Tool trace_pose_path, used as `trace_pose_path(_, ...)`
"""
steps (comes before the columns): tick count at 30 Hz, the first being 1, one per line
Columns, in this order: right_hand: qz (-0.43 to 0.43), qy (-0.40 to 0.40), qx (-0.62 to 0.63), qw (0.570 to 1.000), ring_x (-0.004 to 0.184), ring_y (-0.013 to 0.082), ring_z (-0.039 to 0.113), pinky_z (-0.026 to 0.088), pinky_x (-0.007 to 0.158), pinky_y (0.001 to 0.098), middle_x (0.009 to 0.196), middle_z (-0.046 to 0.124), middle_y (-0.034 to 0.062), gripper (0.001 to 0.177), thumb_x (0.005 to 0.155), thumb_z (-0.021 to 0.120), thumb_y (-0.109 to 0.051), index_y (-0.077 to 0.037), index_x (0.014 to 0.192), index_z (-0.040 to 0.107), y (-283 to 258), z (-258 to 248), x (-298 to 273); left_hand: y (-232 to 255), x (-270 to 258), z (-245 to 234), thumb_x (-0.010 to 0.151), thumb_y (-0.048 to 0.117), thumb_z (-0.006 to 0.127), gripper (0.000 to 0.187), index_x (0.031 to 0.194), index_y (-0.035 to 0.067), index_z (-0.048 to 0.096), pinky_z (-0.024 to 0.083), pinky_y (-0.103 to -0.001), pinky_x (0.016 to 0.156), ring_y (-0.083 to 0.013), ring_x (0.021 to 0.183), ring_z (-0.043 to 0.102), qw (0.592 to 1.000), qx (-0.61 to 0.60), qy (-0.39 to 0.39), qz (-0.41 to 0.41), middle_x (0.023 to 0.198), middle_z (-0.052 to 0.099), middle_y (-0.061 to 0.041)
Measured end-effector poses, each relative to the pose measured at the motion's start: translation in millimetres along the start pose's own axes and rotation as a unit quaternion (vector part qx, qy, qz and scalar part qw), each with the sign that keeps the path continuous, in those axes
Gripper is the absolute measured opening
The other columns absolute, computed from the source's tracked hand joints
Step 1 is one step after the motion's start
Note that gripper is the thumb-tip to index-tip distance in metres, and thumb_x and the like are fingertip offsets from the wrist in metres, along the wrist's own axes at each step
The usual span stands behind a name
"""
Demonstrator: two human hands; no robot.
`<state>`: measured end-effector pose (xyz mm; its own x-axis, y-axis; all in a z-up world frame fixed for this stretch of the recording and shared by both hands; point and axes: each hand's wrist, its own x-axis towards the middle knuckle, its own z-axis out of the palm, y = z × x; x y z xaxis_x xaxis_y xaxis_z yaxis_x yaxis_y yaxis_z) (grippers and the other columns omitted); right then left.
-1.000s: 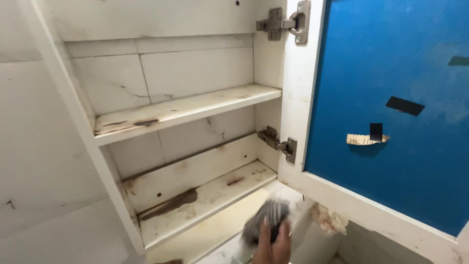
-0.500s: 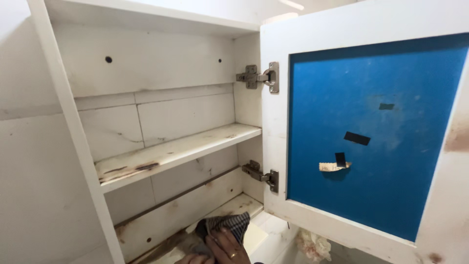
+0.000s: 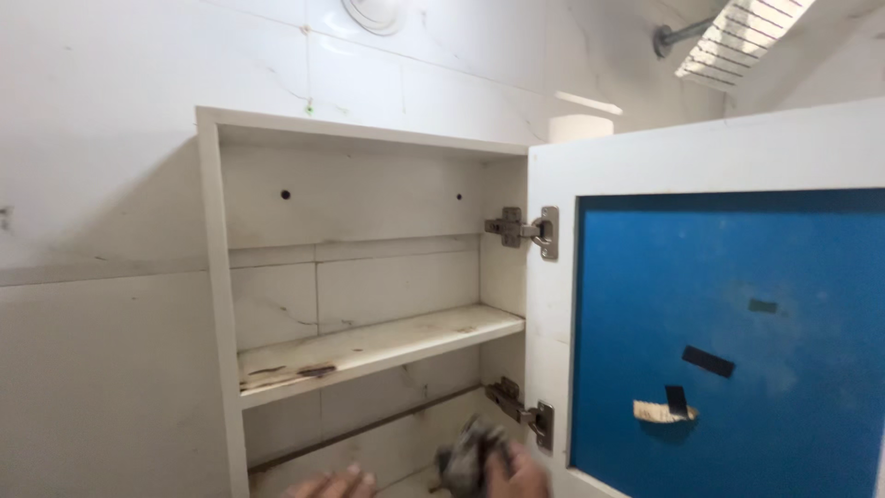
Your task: The person scrubs and wipes the interior shelves and walls of a white bathroom cabinet using a cloth. They systematically clean each shelf and the surrounding tiled wall area.
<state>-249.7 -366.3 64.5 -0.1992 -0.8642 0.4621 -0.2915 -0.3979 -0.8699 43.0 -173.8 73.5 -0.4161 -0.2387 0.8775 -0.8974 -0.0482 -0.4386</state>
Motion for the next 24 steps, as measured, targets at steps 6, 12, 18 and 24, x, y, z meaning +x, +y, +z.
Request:
trace_pose_path(6, -0.061, 0.009, 0.438, 0.897, 0.070, 0.0201, 0.069, 0.060, 0.058, 0.0335, 0.091, 0.071, 0.0144, 0.032, 0.100, 0.057, -0.018, 0.005, 0.120, 0.065, -251.1, -73.9, -62.5, -41.5, 90.5, -143.8, 0.083, 0.026, 0.073, 0.040, 0.122, 0.014, 0.068, 0.049, -0.044, 0.102, -0.0233, 0.121, 0.059, 0.987, 0.025, 0.076, -0.141, 0.125, 0.065, -0.003)
trace_pose_path(12, -0.576, 0.045, 0.056, 0.815, 0.112, 0.0293, 0.060, 0.053, 0.091, 0.0405, 0.115, 0.067, 0.0155, 0.025, 0.109, 0.047, -0.021, -0.008, 0.117, 0.067, -334.0, 4.2, -152.8, -42.9, 147.2, -178.3, 0.075, 0.002, 0.078, 0.043, 0.116, 0.007, 0.069, 0.049, -0.040, 0.105, -0.0275, 0.119, 0.059, 0.963, 0.052, 0.062, -0.258, 0.120, 0.065, -0.005)
trace_pose_path(18, -0.639, -0.083, 0.093, 0.759, 0.120, 0.0320, 0.063, 0.044, 0.103, 0.0489, 0.132, 0.068, 0.0187, 0.034, 0.099, 0.061, -0.008, 0.001, 0.132, 0.066, -314.2, 18.2, -149.0, -62.1, 143.7, -180.9, 0.068, -0.002, 0.077, 0.044, 0.111, 0.005, 0.070, 0.052, -0.039, 0.101, -0.0278, 0.113, 0.062, 0.973, 0.066, 0.073, -0.207, 0.117, 0.067, -0.007)
trace_pose_path(24, -0.611, -0.090, 0.116, 0.778, 0.097, 0.0265, 0.077, 0.063, 0.079, 0.0336, 0.112, 0.077, 0.0146, 0.014, 0.090, 0.072, 0.001, -0.005, 0.102, 0.075, -272.0, -3.9, -81.4, -62.1, 138.7, -189.7, 0.071, 0.002, 0.081, 0.025, 0.096, 0.002, 0.074, 0.054, -0.041, 0.091, -0.0302, 0.107, 0.063, 0.984, 0.030, 0.092, -0.151, 0.111, 0.070, -0.007)
